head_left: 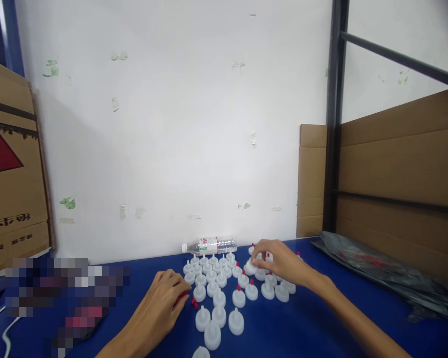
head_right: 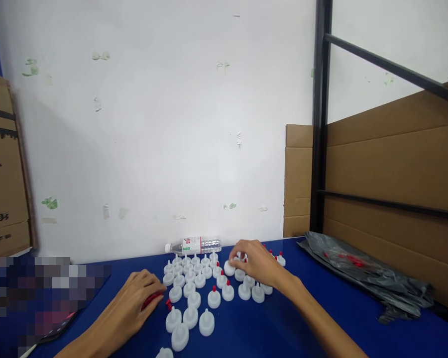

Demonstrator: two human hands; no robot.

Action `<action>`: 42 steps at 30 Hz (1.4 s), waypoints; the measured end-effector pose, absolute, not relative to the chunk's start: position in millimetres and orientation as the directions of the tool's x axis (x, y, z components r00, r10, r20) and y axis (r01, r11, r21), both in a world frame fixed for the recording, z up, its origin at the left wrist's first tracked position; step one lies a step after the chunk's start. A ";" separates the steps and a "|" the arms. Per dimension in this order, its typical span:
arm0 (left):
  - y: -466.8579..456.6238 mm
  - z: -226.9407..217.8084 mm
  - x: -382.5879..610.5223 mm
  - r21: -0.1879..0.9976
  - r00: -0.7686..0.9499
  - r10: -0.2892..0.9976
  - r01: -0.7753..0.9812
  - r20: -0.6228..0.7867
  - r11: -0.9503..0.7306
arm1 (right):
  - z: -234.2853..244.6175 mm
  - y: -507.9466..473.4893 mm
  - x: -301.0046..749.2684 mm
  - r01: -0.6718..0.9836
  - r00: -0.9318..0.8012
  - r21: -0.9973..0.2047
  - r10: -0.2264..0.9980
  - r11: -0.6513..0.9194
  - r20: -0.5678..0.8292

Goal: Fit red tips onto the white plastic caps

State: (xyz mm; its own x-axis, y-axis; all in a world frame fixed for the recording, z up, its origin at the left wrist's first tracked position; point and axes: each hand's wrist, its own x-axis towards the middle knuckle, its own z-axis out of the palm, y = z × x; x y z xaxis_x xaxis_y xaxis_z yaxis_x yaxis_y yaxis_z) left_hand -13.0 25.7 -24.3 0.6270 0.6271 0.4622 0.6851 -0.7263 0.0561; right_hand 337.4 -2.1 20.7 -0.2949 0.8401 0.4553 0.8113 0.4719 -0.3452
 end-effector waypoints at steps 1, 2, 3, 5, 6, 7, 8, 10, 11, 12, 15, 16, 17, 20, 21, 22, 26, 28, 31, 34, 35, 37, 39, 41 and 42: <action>25.2 -22.2 -13.2 0.065 0.614 0.625 0.686 0.481 -0.724 | 24.0 -5.0 335.6 0.801 -0.268 -0.361 0.826 0.477 0.495; 24.8 -20.7 -13.3 0.078 0.600 0.625 0.687 0.499 -0.722 | 26.3 -7.7 333.4 0.791 -0.255 -0.370 0.812 0.487 0.524; 24.5 -19.7 -13.4 0.094 0.585 0.628 0.689 0.513 -0.719 | 27.0 -10.2 330.6 0.783 -0.263 -0.365 0.801 0.503 0.538; 23.9 -19.8 -13.1 0.130 0.556 0.641 0.694 0.529 -0.708 | 23.8 -14.3 323.6 0.780 -0.332 -0.307 0.776 0.545 0.536; 23.4 -20.5 -12.6 0.143 0.547 0.651 0.698 0.527 -0.702 | 20.7 -16.1 319.6 0.782 -0.371 -0.262 0.760 0.566 0.534; 22.9 -21.4 -11.9 0.151 0.542 0.659 0.701 0.521 -0.697 | 17.3 -17.6 315.5 0.783 -0.406 -0.215 0.741 0.584 0.535; 22.2 -22.4 -11.1 0.155 0.543 0.664 0.703 0.513 -0.694 | 14.2 -19.1 311.4 0.782 -0.433 -0.176 0.724 0.598 0.538; 20.7 -23.7 -9.4 0.153 0.556 0.667 0.700 0.495 -0.697 | 10.3 -21.9 303.7 0.771 -0.470 -0.131 0.696 0.623 0.543; 19.9 -24.1 -8.6 0.154 0.563 0.668 0.697 0.486 -0.700 | 9.7 -23.2 300.3 0.761 -0.488 -0.119 0.684 0.637 0.542; 19.3 -24.2 -8.0 0.156 0.570 0.667 0.692 0.480 -0.704 | 9.7 -24.5 297.1 0.750 -0.506 -0.110 0.673 0.653 0.539; 17.7 -23.7 -7.2 0.162 0.586 0.645 0.666 0.492 -0.728 | 10.8 -27.0 289.6 0.725 -0.542 -0.090 0.646 0.683 0.537; 17.2 -23.3 -7.1 0.163 0.589 0.632 0.653 0.504 -0.739 | 10.5 -27.3 287.8 0.718 -0.548 -0.090 0.641 0.690 0.538; 16.5 -22.9 -7.0 0.164 0.592 0.617 0.639 0.519 -0.751 | 9.9 -27.4 286.2 0.710 -0.554 -0.094 0.636 0.698 0.538; 13.0 -20.7 -5.4 0.169 0.603 0.589 0.608 0.538 -0.776 | 6.3 -27.0 283.3 0.666 -0.589 -0.121 0.619 0.736 0.520; 11.1 -19.9 -4.4 0.169 0.610 0.584 0.600 0.536 -0.782 | 5.2 -26.8 282.8 0.650 -0.603 -0.131 0.613 0.749 0.511; 9.1 -19.1 -3.2 0.167 0.617 0.579 0.594 0.533 -0.787 | 4.5 -26.7 282.5 0.636 -0.615 -0.138 0.606 0.760 0.504; 1.5 -18.3 1.9 0.134 0.659 0.537 0.560 0.526 -0.818 | 3.9 -26.8 282.3 0.610 -0.621 -0.151 0.588 0.778 0.518; -0.5 -20.0 3.6 0.113 0.670 0.513 0.545 0.537 -0.831 | 3.7 -26.9 282.5 0.610 -0.622 -0.147 0.586 0.778 0.519; -1.4 -23.7 4.3 0.099 0.662 0.480 0.526 0.576 -0.845 | 2.6 -26.9 282.3 0.612 -0.625 -0.148 0.590 0.777 0.511; -2.0 -24.9 4.2 0.083 0.650 0.419 0.481 0.635 -0.873 | 2.4 -27.8 280.7 0.618 -0.615 -0.171 0.607 0.768 0.503; -2.5 -24.3 4.3 0.071 0.648 0.394 0.465 0.652 -0.882 | 2.7 -28.5 279.9 0.615 -0.615 -0.178 0.609 0.768 0.502; -3.8 -21.7 5.0 0.036 0.643 0.341 0.439 0.685 -0.898 | 3.5 -30.1 278.1 0.616 -0.613 -0.183 0.612 0.766 0.500; -5.3 -18.4 6.2 -0.009 0.630 0.283 0.418 0.723 -0.908 | 3.9 -31.8 276.5 0.625 -0.606 -0.179 0.617 0.760 0.502; -6.4 -15.6 7.4 -0.044 0.617 0.235 0.401 0.751 -0.915 | 3.4 -33.3 275.1 0.627 -0.602 -0.177 0.616 0.759 0.508; -6.8 -14.6 7.8 -0.054 0.615 0.222 0.397 0.756 -0.916 | 3.0 -33.9 274.5 0.621 -0.603 -0.177 0.610 0.764 0.515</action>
State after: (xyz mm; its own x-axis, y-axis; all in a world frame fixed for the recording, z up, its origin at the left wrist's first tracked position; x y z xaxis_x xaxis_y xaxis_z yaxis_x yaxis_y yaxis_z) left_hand 7.8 -6.8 -14.6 0.6154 0.2223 0.7562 0.3970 -0.9163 -0.0537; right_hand 274.5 -33.9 3.0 -0.6030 0.6096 0.5146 0.6211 0.7635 -0.1767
